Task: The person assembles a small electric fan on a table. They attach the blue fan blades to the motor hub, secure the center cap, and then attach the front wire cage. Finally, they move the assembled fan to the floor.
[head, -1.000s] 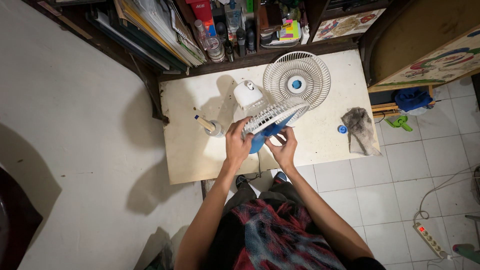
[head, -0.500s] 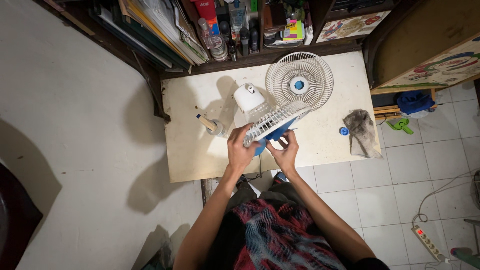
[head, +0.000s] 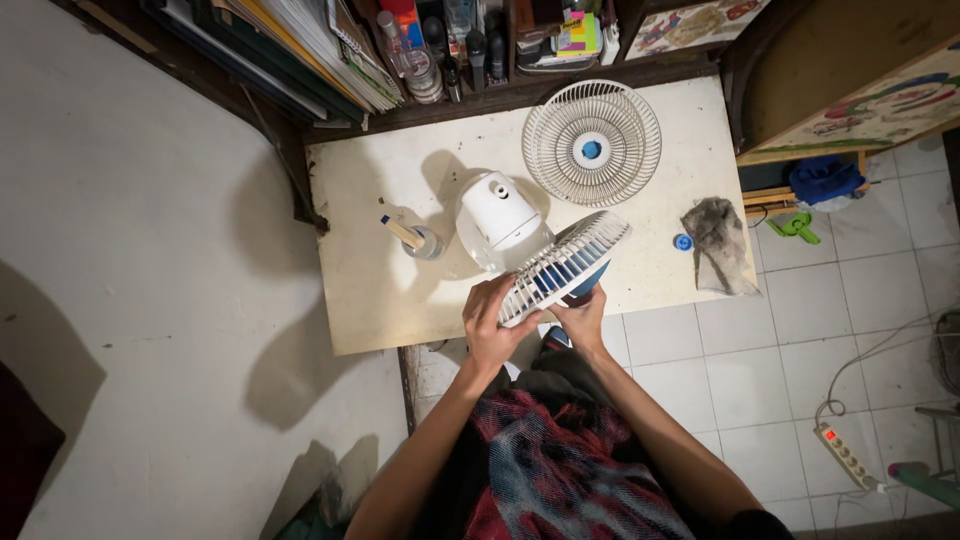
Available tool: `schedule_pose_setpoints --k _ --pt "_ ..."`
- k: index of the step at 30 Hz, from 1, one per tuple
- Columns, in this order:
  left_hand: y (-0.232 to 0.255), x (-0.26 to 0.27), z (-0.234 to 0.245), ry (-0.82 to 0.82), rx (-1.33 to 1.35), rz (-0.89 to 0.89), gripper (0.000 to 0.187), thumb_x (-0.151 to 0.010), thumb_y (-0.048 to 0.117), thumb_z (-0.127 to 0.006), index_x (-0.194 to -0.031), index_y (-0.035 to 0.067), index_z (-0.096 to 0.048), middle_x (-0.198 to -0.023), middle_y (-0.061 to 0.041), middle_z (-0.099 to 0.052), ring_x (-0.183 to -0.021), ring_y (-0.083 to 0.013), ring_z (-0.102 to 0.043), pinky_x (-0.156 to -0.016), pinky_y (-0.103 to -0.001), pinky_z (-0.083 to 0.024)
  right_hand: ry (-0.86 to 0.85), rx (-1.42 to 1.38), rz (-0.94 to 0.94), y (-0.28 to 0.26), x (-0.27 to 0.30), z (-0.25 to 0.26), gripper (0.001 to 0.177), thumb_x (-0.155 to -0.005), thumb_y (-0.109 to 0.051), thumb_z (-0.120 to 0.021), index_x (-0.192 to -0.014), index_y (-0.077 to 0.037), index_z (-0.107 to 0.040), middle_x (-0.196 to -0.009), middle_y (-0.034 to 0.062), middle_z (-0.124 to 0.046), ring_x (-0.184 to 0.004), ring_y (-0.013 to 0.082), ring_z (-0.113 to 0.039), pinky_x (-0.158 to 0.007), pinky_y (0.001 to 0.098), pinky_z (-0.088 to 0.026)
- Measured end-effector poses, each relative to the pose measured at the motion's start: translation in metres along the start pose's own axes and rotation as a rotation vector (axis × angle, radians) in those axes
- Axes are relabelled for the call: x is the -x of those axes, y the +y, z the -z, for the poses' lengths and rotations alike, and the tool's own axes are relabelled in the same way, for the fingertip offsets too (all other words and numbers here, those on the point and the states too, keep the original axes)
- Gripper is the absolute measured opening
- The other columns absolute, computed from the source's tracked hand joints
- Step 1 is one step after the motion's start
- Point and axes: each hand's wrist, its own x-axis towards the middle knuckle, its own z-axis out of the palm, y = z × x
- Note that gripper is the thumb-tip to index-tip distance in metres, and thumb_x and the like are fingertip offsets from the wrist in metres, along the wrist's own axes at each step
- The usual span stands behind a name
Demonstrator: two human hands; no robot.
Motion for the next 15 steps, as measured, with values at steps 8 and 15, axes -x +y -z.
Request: schedule_pose_setpoints --k 8,15 --pt "0.011 0.035 -0.007 -0.014 0.034 -0.111 0.056 -0.063 0.021 -0.080 -0.107 -0.002 -0.054 -0.102 -0.014 -0.060 -0.092 -0.0272 -0.059 -0.080 -0.039 -0.048 -0.074 -0.405 -0.236 0.043 0.025 0.043 0.045 -0.068 -0.001 -0.068 -0.109 0.001 -0.049 -0.097 0.0089 -0.060 -0.085 0.0174 -0.061 -0.074 0.0304 -0.052" --pt "0.017 0.054 -0.021 -0.104 0.029 -0.091 0.054 -0.060 0.015 -0.077 -0.107 0.000 -0.056 -0.105 -0.015 -0.059 -0.096 -0.0265 -0.058 -0.082 -0.038 -0.046 -0.054 -0.519 -0.398 0.079 0.034 0.080 0.039 -0.076 0.007 -0.057 -0.114 0.007 -0.045 -0.103 0.0170 -0.056 -0.088 0.0257 -0.060 -0.075 0.0350 -0.054"
